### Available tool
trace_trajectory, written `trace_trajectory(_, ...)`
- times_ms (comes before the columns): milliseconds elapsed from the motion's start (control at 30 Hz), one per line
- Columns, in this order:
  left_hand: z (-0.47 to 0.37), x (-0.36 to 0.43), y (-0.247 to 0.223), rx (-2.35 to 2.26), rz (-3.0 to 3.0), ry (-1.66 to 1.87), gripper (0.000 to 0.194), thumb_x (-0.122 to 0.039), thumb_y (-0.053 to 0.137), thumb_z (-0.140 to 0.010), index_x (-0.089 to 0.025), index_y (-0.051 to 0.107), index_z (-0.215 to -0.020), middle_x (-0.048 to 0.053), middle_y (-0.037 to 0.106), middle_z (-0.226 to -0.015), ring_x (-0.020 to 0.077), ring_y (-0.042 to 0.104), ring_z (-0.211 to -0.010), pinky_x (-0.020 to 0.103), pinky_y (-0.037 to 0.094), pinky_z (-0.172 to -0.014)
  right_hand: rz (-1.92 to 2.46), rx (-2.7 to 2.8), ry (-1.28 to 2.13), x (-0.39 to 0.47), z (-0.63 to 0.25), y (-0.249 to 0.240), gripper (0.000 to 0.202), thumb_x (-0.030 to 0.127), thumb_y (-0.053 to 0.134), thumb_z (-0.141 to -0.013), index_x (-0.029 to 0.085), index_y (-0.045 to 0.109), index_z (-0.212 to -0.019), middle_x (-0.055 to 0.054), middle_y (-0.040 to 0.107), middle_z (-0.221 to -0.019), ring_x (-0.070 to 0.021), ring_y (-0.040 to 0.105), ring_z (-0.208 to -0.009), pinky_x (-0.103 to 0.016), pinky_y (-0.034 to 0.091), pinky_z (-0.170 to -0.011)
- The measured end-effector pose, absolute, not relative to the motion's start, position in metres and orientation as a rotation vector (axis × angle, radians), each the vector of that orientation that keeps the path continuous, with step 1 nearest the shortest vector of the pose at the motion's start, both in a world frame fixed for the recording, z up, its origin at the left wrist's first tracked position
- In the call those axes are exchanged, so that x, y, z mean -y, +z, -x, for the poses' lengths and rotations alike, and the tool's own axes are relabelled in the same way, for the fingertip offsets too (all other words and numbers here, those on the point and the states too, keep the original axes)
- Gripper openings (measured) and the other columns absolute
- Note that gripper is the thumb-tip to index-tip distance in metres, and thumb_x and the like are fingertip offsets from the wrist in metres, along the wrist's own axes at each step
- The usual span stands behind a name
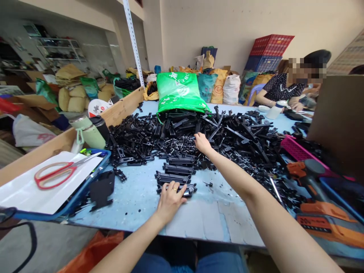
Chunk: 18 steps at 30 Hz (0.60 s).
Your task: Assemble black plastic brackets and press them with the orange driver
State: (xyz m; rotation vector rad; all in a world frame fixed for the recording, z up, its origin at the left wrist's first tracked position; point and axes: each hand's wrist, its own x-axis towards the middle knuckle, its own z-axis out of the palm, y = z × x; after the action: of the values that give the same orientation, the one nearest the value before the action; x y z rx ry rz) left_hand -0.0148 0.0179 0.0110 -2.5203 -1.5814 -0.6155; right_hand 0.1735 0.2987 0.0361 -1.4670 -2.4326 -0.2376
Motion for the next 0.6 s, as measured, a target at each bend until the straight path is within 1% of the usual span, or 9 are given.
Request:
trace_trajectory(67,0.025,-0.032,0.019,1.617,2.49,-0.66,0.049,-0.037,0.051,-0.085,-0.019,0.044,-0.13,0.012,0.056,-0.114,0.0269,0.044,-0.111,0.045,0.034,-0.092,1.459,2.546,-0.311,-0.327,-0.167,0.034,0.029,0.012,0.039,-0.086,0.011,0.056,-0.11,-0.017,0.043,-0.13,-0.0254,0.031,-0.123,-0.043,0.026,-0.101)
trace_trajectory(133,0.046,-0.053,0.026,1.747,2.39,-0.671,0.044,-0.032,0.044,-0.089,-0.016,0.042,-0.13,0.013,0.054,-0.115,0.0261,0.044,-0.111,0.043,0.034,-0.092,1.441,2.647,-0.374,-0.349,-0.163,0.03,0.027,0.009,0.042,-0.083,0.013,0.061,-0.102,-0.014,0.044,-0.131,-0.026,0.029,-0.126,-0.047,0.02,-0.103)
trace_trajectory(233,0.085,-0.099,0.029,1.981,2.219,-0.568,0.035,-0.017,0.039,-0.087,-0.016,0.051,-0.12,0.013,0.054,-0.115,0.0262,0.044,-0.11,0.041,0.038,-0.088,1.44,2.743,-0.457,-0.369,-0.162,0.024,0.027,0.008,0.044,-0.08,0.016,0.065,-0.096,-0.011,0.05,-0.128,-0.0268,0.032,-0.126,-0.052,0.017,-0.103)
trace_trajectory(300,0.104,-0.131,0.026,1.993,2.236,-0.51,0.037,-0.009,0.041,-0.082,-0.019,0.055,-0.114,0.012,0.053,-0.118,0.0257,0.042,-0.112,0.04,0.037,-0.088,1.434,2.784,-0.503,-0.376,-0.163,0.022,0.028,0.008,0.044,-0.08,0.017,0.066,-0.095,-0.011,0.054,-0.123,-0.0265,0.034,-0.125,-0.053,0.017,-0.103)
trace_trajectory(400,0.113,-0.167,0.016,1.952,2.308,-0.491,0.037,-0.005,0.045,-0.076,-0.022,0.058,-0.107,0.01,0.049,-0.125,0.0255,0.039,-0.117,0.041,0.035,-0.09,1.385,2.824,-0.56,-0.376,-0.168,0.032,0.032,0.008,0.041,-0.083,0.018,0.064,-0.102,-0.01,0.059,-0.114,-0.0245,0.037,-0.123,-0.053,0.013,-0.105)
trace_trajectory(467,0.111,-0.181,0.011,1.949,2.326,-0.512,0.031,-0.007,0.048,-0.074,-0.02,0.059,-0.1,0.011,0.05,-0.124,0.0269,0.039,-0.118,0.043,0.034,-0.09,1.349,2.832,-0.604,-0.367,-0.172,0.047,0.037,0.01,0.037,-0.086,0.019,0.058,-0.115,-0.009,0.06,-0.11,-0.0235,0.039,-0.121,-0.054,0.009,-0.105)
trace_trajectory(500,0.11,-0.185,0.01,1.947,2.332,-0.532,0.028,-0.007,0.049,-0.073,-0.019,0.06,-0.096,0.012,0.052,-0.121,0.0272,0.04,-0.117,0.043,0.035,-0.09,1.333,2.823,-0.623,-0.358,-0.174,0.055,0.039,0.012,0.037,-0.088,0.02,0.051,-0.124,-0.01,0.059,-0.11,-0.0235,0.04,-0.12,-0.054,0.008,-0.105)
trace_trajectory(533,0.11,-0.187,0.01,1.941,2.341,-0.557,0.025,-0.008,0.05,-0.071,-0.019,0.06,-0.092,0.011,0.055,-0.116,0.0268,0.042,-0.115,0.043,0.035,-0.09,1.31,2.8,-0.62,-0.346,-0.176,0.063,0.042,0.016,0.037,-0.09,0.019,0.043,-0.131,-0.011,0.057,-0.111,-0.0237,0.041,-0.117,-0.053,0.01,-0.105)
trace_trajectory(600,0.113,-0.188,0.015,1.919,2.35,-0.626,0.02,-0.009,0.053,-0.069,-0.019,0.059,-0.085,0.009,0.061,-0.104,0.0255,0.046,-0.111,0.043,0.035,-0.092,1.237,2.721,-0.489,-0.311,-0.181,0.077,0.05,0.026,0.038,-0.091,0.019,0.028,-0.14,-0.012,0.053,-0.114,-0.0234,0.046,-0.11,-0.048,0.02,-0.104)
